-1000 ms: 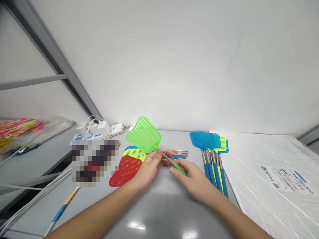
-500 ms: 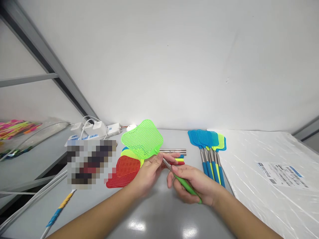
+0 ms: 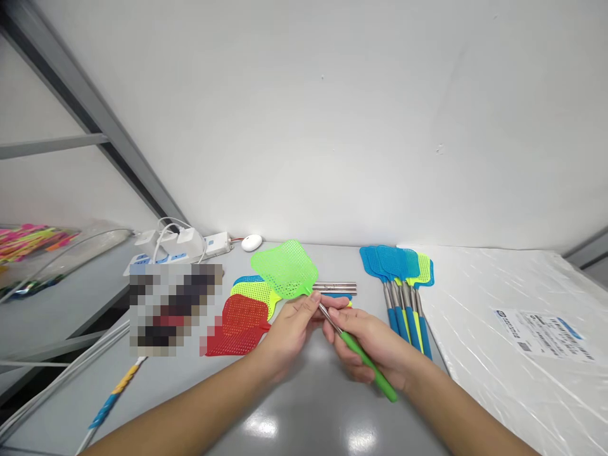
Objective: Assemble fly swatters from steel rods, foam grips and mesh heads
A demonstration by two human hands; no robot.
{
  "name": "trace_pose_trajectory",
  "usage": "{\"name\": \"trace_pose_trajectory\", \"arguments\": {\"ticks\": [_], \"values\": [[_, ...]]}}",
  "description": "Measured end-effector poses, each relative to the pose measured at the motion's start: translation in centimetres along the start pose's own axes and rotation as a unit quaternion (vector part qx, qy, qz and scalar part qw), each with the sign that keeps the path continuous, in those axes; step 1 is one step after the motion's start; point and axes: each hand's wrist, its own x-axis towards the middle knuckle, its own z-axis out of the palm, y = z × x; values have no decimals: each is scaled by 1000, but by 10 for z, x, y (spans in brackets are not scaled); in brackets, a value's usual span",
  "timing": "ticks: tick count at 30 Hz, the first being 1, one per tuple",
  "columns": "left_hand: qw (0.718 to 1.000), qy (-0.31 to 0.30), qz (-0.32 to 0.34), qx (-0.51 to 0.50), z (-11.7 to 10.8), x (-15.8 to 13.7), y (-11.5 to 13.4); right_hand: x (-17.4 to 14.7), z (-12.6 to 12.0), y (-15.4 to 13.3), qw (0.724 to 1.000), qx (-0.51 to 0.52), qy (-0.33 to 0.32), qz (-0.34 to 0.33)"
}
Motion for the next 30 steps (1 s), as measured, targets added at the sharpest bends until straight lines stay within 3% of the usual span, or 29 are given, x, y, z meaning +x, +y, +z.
{"name": "trace_pose_trajectory", "arguments": {"ticks": [2,4,7,10,14,23,30], "values": [[1000,6,-7,-21,0,0,0,0,-6,-1,998,36,-40,31],[1000,4,-7,-23,0,-1,1,0,-7,-1,998,31,-39,25],[1000,2,-3,0,-3,0,4,0,-2,-1,997,-58,17,-46],[999,16,-2,33,-7,2,5,-1,7,-1,976,-157,83,-124],[998,21,6,58,-11,4,5,0,12,0,968,-178,121,-127],[994,50,85,38,-9,1,29,-10,7,-9,999,-23,-20,-45],[968,171,180,45,-30,11,44,-12,3,-13,996,-78,-21,-28]]}}
